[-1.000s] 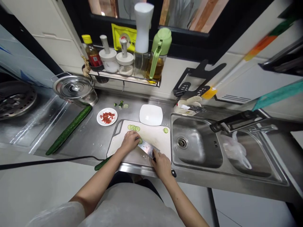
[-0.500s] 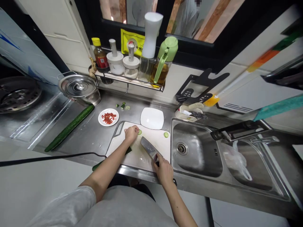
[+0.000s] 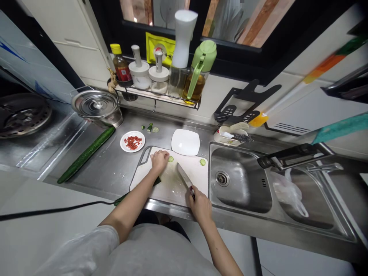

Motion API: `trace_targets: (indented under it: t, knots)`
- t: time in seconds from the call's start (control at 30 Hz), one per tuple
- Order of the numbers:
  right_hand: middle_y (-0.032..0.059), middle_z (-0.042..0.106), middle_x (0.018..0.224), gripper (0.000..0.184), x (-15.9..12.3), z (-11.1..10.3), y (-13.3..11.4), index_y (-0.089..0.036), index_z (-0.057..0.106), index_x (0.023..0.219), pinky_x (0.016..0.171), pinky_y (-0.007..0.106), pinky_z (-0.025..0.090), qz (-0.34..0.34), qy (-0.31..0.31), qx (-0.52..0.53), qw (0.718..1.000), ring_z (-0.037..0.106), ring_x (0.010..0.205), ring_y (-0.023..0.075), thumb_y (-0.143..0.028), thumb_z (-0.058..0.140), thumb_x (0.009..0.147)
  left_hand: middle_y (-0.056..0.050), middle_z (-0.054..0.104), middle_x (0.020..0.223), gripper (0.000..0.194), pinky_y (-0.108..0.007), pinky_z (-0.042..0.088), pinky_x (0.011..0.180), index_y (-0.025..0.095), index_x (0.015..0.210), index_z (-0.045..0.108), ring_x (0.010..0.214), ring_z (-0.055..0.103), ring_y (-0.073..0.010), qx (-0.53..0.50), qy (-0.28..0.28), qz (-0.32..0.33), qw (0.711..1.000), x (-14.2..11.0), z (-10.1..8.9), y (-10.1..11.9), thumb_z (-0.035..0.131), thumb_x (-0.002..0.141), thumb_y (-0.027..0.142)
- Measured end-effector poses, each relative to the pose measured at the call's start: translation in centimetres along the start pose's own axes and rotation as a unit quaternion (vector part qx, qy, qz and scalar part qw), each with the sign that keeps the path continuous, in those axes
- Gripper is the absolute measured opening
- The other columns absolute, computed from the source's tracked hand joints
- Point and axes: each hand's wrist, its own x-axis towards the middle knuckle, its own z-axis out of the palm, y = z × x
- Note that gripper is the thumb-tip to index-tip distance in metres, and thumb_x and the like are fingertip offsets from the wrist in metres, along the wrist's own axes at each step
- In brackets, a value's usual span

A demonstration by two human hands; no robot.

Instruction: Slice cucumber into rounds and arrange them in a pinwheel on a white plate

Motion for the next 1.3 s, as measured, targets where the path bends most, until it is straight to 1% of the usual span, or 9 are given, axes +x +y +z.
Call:
trace_targets:
  t: [0.1, 0.2, 0.33, 0.4, 0.47, 0.6, 0.77, 1.07, 1.3]
  knots:
    - [0.0070, 0.071, 0.097, 0.037, 0.1, -0.1, -0.2, -0.023, 0.051, 0.126, 0.069, 0.026, 0.040, 0.010, -0.022, 0.008, 1.000, 0.067, 0.087, 0.0194, -0.027, 0.030, 0.096, -0.004, 0.067, 0.091, 0.018, -0.034, 0.041, 0.082, 0.024, 0.093, 0.069, 0.089, 0.057, -0.0202, -0.064, 0.055, 0.002, 0.996, -1.7, -0.8, -1.3, 0.053, 0.085, 0.029]
    - [0.0077, 0.072, 0.088, 0.037, 0.2, -0.5, -0.6, -0.021, 0.052, 0.120, 0.067, 0.027, 0.039, 0.011, -0.045, 0.010, 0.999, 0.067, 0.085, 0.0208, -0.033, 0.025, 0.098, -0.004, 0.066, 0.090, 0.019, -0.031, 0.044, 0.080, 0.022, 0.095, 0.068, 0.084, 0.058, -0.0177, -0.088, 0.093, 0.048, 0.991, -4.8, -1.7, -3.2, 0.052, 0.087, 0.030]
    - [0.0082, 0.071, 0.088, 0.037, 0.2, -1.0, -1.6, -0.020, 0.053, 0.113, 0.066, 0.027, 0.037, -0.018, -0.072, 0.020, 0.997, 0.067, 0.084, 0.0208, -0.036, 0.022, 0.099, -0.006, 0.065, 0.093, 0.022, -0.033, 0.046, 0.083, 0.023, 0.097, 0.068, 0.088, 0.058, -0.0183, -0.048, 0.101, 0.124, 0.986, -9.1, -2.4, -5.6, 0.050, 0.090, 0.033]
    - [0.0083, 0.070, 0.088, 0.036, 0.0, -1.1, -2.4, -0.020, 0.053, 0.112, 0.066, 0.026, 0.037, -0.039, -0.089, 0.023, 0.995, 0.066, 0.083, 0.0200, -0.034, 0.022, 0.100, -0.006, 0.065, 0.095, 0.023, -0.033, 0.047, 0.085, 0.023, 0.099, 0.069, 0.090, 0.059, -0.0184, -0.033, 0.101, 0.157, 0.982, -10.5, -2.5, -6.6, 0.049, 0.090, 0.033]
    - [0.0083, 0.070, 0.086, 0.034, -0.3, -1.1, -3.4, -0.019, 0.052, 0.111, 0.066, 0.026, 0.037, -0.067, -0.107, 0.026, 0.992, 0.066, 0.082, 0.0196, -0.033, 0.023, 0.100, -0.006, 0.066, 0.097, 0.023, -0.033, 0.048, 0.085, 0.023, 0.101, 0.069, 0.092, 0.059, -0.0180, -0.030, 0.098, 0.188, 0.977, -11.3, -2.4, -7.3, 0.050, 0.091, 0.031]
    - [0.0097, 0.069, 0.085, 0.032, -1.1, -0.6, -5.1, -0.018, 0.052, 0.108, 0.067, 0.026, 0.038, -0.116, -0.118, 0.024, 0.986, 0.066, 0.082, 0.0201, -0.032, 0.024, 0.099, -0.006, 0.067, 0.099, 0.022, -0.033, 0.050, 0.084, 0.024, 0.104, 0.069, 0.092, 0.061, -0.0176, -0.030, 0.087, 0.232, 0.968, -11.6, -2.2, -8.1, 0.053, 0.089, 0.028]
    - [0.0107, 0.069, 0.084, 0.035, -1.8, -0.2, -6.3, -0.017, 0.052, 0.110, 0.068, 0.029, 0.040, -0.136, -0.110, 0.027, 0.984, 0.066, 0.082, 0.0224, -0.030, 0.022, 0.099, -0.005, 0.069, 0.099, 0.022, -0.034, 0.052, 0.083, 0.025, 0.105, 0.069, 0.092, 0.062, -0.0181, -0.024, 0.067, 0.256, 0.964, -11.5, -2.2, -8.3, 0.053, 0.089, 0.025]
    - [0.0111, 0.069, 0.087, 0.032, -2.0, -0.5, -6.8, -0.016, 0.051, 0.108, 0.069, 0.029, 0.043, -0.143, -0.129, 0.034, 0.981, 0.067, 0.082, 0.0223, -0.029, 0.023, 0.099, -0.005, 0.070, 0.099, 0.021, -0.033, 0.052, 0.083, 0.023, 0.102, 0.070, 0.091, 0.063, -0.0174, -0.023, 0.070, 0.260, 0.963, -11.7, -2.1, -8.2, 0.054, 0.089, 0.024]
    - [0.0118, 0.069, 0.086, 0.032, -2.0, -1.0, -6.7, -0.016, 0.051, 0.108, 0.068, 0.030, 0.044, -0.147, -0.142, 0.032, 0.978, 0.067, 0.081, 0.0236, -0.028, 0.023, 0.099, -0.006, 0.071, 0.097, 0.021, -0.035, 0.052, 0.084, 0.022, 0.101, 0.070, 0.091, 0.064, -0.0182, -0.025, 0.061, 0.260, 0.963, -11.5, -2.1, -8.3, 0.053, 0.089, 0.025]
